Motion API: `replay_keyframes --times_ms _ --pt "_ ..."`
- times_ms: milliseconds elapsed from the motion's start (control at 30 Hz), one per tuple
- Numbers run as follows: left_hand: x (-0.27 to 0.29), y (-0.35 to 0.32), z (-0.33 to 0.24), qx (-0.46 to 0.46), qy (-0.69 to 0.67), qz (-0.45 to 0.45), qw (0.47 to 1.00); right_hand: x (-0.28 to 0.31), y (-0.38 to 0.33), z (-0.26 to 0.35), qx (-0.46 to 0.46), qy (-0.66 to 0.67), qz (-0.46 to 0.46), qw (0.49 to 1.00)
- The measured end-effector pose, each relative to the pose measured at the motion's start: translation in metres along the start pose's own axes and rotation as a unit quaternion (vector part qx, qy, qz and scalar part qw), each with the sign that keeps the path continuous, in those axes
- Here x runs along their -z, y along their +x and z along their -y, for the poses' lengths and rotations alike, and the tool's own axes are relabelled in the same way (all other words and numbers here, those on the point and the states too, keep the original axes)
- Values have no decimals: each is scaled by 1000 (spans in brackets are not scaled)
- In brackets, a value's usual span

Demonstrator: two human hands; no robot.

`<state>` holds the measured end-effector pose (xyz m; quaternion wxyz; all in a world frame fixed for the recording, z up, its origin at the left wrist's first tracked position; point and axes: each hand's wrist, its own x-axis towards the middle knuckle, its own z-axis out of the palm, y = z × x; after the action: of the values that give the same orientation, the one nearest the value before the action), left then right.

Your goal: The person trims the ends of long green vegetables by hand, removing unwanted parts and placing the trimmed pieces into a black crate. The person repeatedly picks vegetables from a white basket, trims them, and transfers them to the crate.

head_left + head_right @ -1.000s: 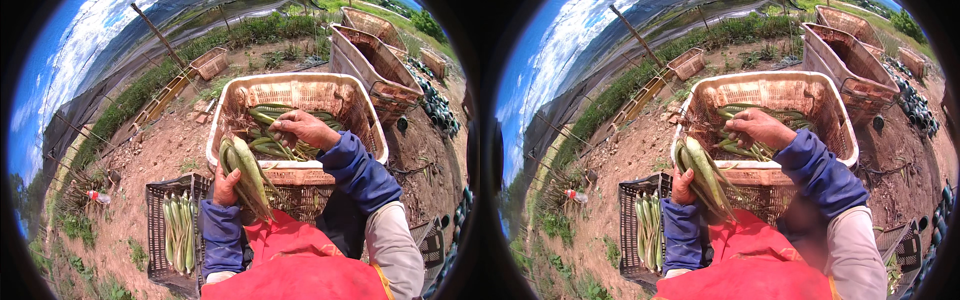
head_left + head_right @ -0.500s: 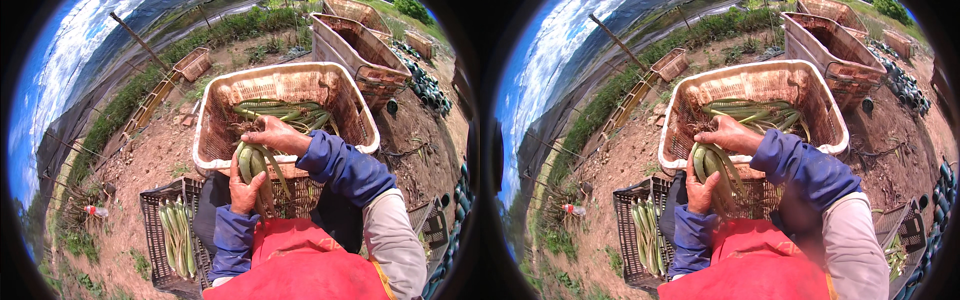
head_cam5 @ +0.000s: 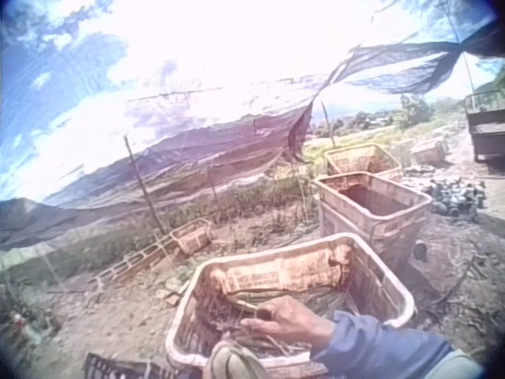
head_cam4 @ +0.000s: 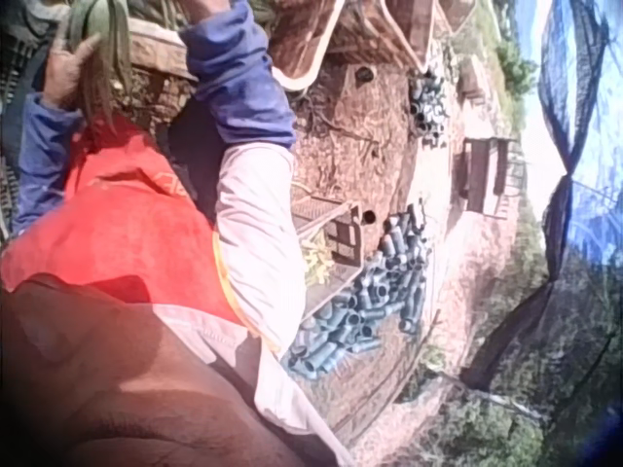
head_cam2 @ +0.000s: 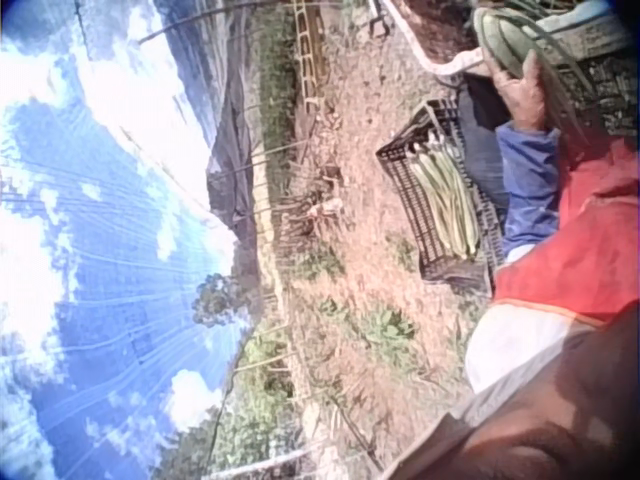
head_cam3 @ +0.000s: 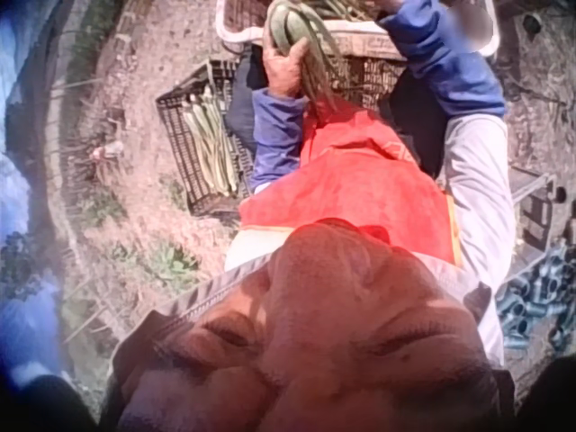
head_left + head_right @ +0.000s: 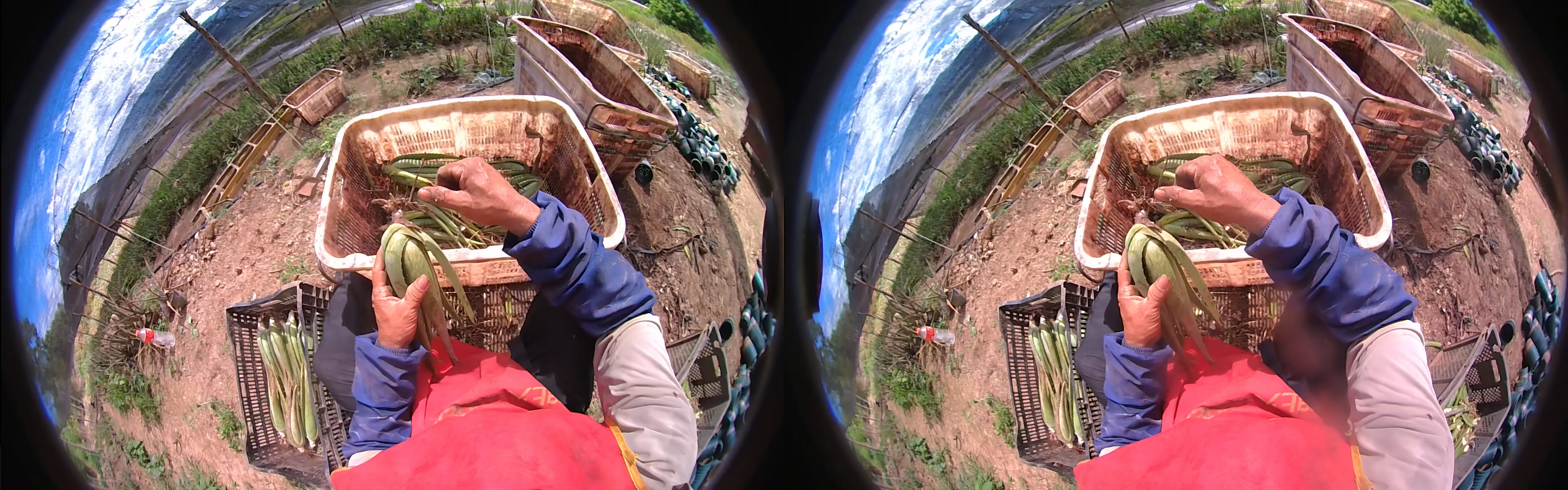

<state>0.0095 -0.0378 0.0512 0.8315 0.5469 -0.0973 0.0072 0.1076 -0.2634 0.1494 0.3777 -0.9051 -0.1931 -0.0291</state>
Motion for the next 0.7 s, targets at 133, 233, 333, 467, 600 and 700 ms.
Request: replay_keyframes --times_ms 133,233,333,467,600,700 --pt "-8 -1 1 -32 112 7 993 -25 -6 10 18 -11 124 992" --pt "-10 -4 4 -12 65 15 998 -36 -3 6 30 142 126 981" --pt "-6 -6 4 1 15 16 1000 -38 -1 2 25 220 143 965" --pt "-1 -7 2 7 -57 32 998 -38 -3 5 31 325 142 934" --pt "10 -7 0 47 -181 54 981 -47 -3 8 46 380 142 913" --pt "21 -10 7 52 -224 44 972 -55 -4 3 -9 374 173 911"
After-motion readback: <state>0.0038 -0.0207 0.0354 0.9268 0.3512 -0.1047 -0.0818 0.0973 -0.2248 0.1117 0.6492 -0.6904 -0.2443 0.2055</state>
